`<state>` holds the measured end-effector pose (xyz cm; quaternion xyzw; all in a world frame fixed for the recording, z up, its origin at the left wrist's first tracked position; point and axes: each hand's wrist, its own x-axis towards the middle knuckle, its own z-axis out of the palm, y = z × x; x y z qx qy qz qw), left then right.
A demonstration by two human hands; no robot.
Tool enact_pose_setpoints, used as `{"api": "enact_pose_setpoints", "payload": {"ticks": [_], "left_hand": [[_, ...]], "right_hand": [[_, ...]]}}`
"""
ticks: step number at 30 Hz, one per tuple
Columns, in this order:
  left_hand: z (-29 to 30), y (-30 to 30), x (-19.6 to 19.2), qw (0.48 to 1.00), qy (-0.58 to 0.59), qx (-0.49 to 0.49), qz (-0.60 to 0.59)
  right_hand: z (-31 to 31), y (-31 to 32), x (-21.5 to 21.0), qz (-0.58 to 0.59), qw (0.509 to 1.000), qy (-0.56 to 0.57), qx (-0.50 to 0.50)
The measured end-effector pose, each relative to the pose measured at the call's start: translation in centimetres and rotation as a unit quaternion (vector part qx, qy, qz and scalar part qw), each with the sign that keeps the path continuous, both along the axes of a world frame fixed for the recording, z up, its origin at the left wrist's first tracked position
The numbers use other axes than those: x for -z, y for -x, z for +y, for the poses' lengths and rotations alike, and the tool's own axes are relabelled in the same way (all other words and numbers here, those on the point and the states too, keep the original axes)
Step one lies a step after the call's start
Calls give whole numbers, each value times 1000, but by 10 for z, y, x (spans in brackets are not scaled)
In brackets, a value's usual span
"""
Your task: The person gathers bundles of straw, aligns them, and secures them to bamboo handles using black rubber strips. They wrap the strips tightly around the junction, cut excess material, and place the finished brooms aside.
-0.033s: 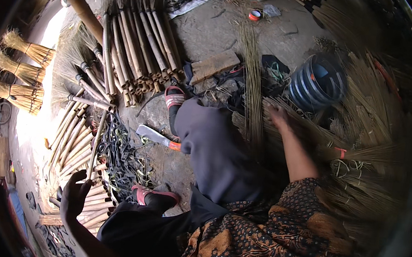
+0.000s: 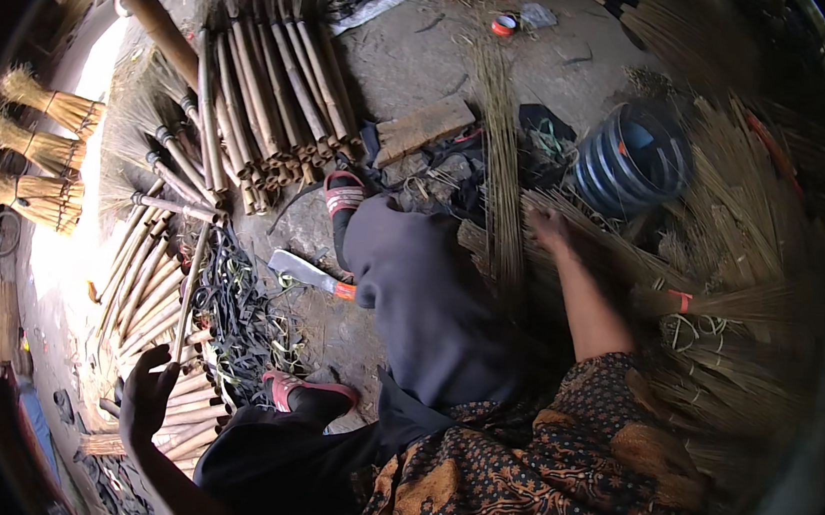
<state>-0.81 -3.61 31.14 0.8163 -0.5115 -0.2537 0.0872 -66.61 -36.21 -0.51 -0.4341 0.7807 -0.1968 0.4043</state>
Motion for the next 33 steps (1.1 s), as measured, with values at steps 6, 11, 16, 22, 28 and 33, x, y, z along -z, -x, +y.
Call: {"api": "enact_pose_setpoints", "payload": {"ticks": [6, 11, 16, 22, 28, 33], "left_hand": [[-18, -34, 53, 985, -101, -42, 131], [-79, -16, 90, 984, -130, 93, 73], [-145, 13, 108, 961, -163, 144, 172], [-237, 56, 129, 945, -146, 201, 213], [-288, 83, 155, 935, -171, 213, 226], [-305, 70, 179, 926, -208, 171, 266]], "right_hand": [[46, -32, 23, -33, 991, 88, -95], [112, -5, -38, -53, 984, 172, 1], [187, 63, -103, -52, 958, 191, 208], [307, 186, -171, 196, 881, 281, 326], [466, 275, -196, 219, 713, 199, 636], [518, 264, -169, 115, 708, 44, 695]]}}
